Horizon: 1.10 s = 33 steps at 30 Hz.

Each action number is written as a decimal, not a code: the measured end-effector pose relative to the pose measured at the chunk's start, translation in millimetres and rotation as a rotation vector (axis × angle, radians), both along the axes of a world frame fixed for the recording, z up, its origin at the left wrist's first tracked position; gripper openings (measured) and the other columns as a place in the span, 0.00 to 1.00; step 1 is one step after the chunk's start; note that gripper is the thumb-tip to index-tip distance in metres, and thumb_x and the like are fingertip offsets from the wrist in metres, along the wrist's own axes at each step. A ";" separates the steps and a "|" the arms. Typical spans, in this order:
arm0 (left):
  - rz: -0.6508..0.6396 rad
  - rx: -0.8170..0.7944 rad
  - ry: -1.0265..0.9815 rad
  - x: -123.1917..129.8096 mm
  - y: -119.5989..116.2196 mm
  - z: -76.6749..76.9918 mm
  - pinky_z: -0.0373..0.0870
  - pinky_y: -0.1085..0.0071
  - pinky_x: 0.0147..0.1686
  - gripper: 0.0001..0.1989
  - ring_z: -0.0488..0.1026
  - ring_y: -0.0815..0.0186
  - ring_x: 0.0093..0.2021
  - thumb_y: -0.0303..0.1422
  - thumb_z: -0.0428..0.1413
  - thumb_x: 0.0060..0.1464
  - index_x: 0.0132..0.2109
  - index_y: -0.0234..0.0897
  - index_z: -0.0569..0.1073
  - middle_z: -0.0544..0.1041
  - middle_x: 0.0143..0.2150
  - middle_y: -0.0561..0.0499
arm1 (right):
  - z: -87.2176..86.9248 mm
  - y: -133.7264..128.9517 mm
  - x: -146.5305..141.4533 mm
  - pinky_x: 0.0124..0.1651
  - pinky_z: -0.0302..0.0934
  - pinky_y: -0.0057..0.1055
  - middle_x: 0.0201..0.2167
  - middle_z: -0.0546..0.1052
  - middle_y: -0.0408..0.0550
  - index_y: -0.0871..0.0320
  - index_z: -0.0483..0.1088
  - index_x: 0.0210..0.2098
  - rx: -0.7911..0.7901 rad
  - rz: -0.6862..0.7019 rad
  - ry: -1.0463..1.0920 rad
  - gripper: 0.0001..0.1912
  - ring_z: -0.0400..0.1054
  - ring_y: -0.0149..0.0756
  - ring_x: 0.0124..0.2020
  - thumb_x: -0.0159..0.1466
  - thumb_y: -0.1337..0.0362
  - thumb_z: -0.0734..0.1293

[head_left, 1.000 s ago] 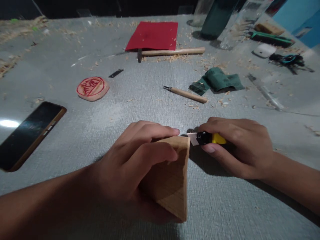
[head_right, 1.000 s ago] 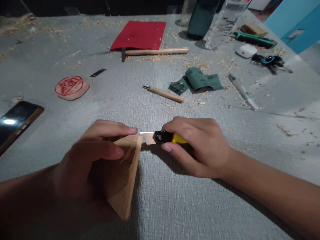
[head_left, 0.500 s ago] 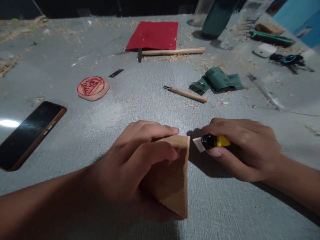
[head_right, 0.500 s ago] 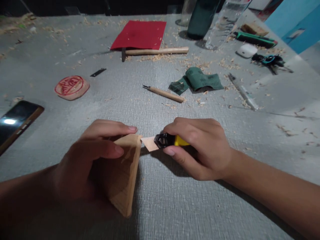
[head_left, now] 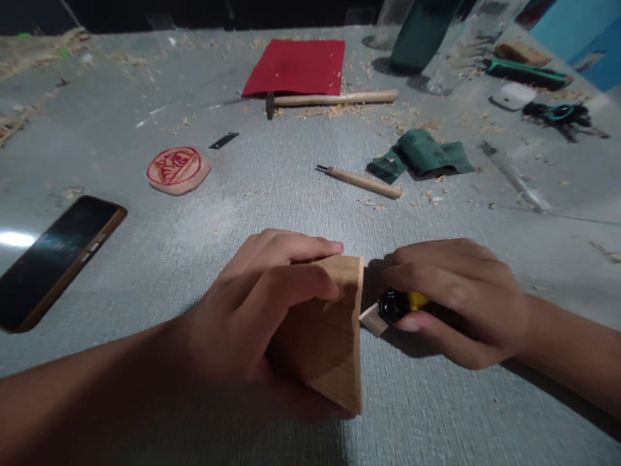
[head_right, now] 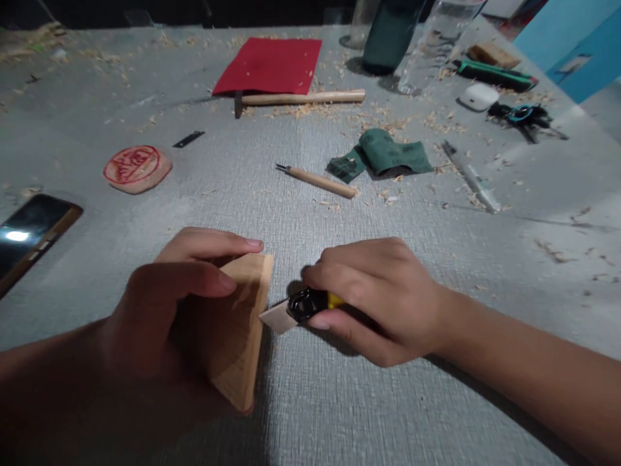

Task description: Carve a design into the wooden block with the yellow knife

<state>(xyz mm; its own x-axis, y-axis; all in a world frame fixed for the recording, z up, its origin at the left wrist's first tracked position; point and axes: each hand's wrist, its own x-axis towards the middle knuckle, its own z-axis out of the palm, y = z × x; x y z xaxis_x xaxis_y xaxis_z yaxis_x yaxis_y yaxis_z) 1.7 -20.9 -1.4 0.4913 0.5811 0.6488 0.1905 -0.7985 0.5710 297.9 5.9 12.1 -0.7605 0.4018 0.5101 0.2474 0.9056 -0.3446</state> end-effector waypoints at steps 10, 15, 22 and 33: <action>0.007 -0.030 -0.002 1.9 -2.2 0.4 0.79 0.45 0.56 0.35 0.80 0.47 0.61 0.63 0.64 0.64 0.63 0.42 0.69 0.78 0.66 0.37 | 1.8 -1.1 -0.8 0.33 0.65 0.32 0.34 0.79 0.47 0.61 0.72 0.52 -0.022 -0.010 -0.009 0.15 0.72 0.34 0.31 0.83 0.55 0.61; -0.021 -0.009 0.018 0.1 0.0 0.4 0.79 0.45 0.56 0.36 0.80 0.47 0.61 0.62 0.64 0.64 0.64 0.42 0.68 0.77 0.66 0.36 | 0.5 -0.3 -0.7 0.33 0.64 0.33 0.33 0.78 0.47 0.61 0.72 0.52 0.005 -0.015 -0.009 0.17 0.72 0.35 0.30 0.83 0.54 0.60; -0.027 -0.021 0.030 -0.9 0.6 0.7 0.79 0.44 0.56 0.38 0.80 0.45 0.61 0.60 0.68 0.61 0.65 0.43 0.67 0.77 0.68 0.35 | 0.1 0.3 0.1 0.33 0.65 0.32 0.34 0.79 0.47 0.61 0.72 0.53 -0.008 -0.011 -0.021 0.15 0.73 0.36 0.30 0.83 0.55 0.61; -0.012 -0.024 0.004 0.3 -2.8 -0.9 0.78 0.43 0.56 0.36 0.78 0.45 0.62 0.62 0.62 0.65 0.65 0.41 0.68 0.76 0.68 0.34 | -0.3 0.1 -1.6 0.33 0.65 0.32 0.33 0.78 0.46 0.60 0.72 0.52 0.001 -0.017 -0.012 0.16 0.73 0.35 0.30 0.83 0.54 0.60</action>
